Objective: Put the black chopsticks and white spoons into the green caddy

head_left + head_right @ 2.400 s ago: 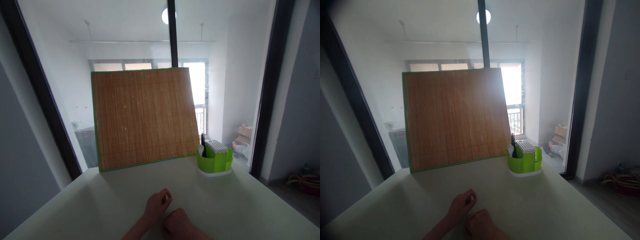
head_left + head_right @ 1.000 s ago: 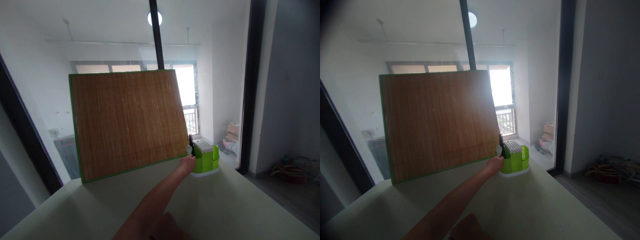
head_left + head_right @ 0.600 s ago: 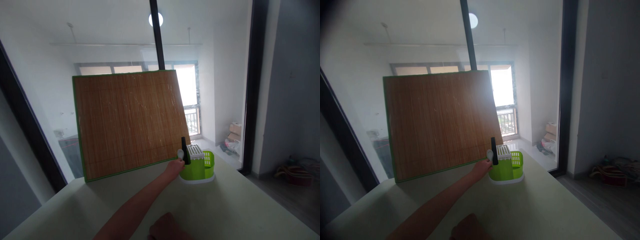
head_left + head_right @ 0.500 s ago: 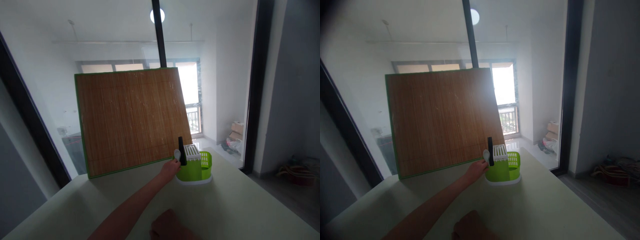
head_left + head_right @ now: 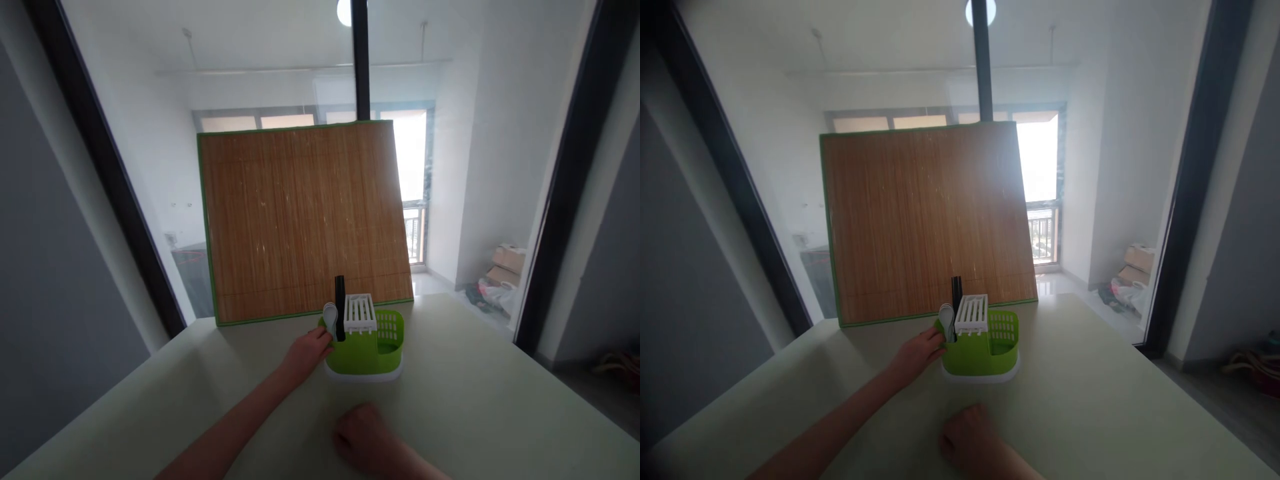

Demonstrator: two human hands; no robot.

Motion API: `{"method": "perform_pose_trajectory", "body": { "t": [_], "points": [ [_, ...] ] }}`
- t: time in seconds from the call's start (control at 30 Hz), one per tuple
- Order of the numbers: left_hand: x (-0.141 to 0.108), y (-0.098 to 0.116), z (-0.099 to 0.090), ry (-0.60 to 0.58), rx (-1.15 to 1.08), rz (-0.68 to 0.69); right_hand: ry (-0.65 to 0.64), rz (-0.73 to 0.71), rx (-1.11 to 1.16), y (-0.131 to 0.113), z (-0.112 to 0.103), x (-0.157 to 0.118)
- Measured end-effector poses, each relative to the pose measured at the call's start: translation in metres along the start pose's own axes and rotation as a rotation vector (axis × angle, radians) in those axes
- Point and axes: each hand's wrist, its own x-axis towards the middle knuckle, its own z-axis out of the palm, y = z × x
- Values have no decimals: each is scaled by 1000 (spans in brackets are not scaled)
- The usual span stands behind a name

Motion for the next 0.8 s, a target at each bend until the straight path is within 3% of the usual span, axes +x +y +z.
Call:
{"method": "perform_pose_trajectory", "body": {
  "t": [0.23,0.6,0.7,0.8],
  "points": [
    [-26,-10,-1,57,39,20,24,-14,-1,3,4,-1],
    [-31,-9,2,157,36,34,52,-31,7,5,8,-2],
    [-33,-8,0,232,10,55,60,-31,14,5,8,-3],
    [-30,-8,-9,380,-20,8,60,-26,25,4,8,-3]
  ]
}}
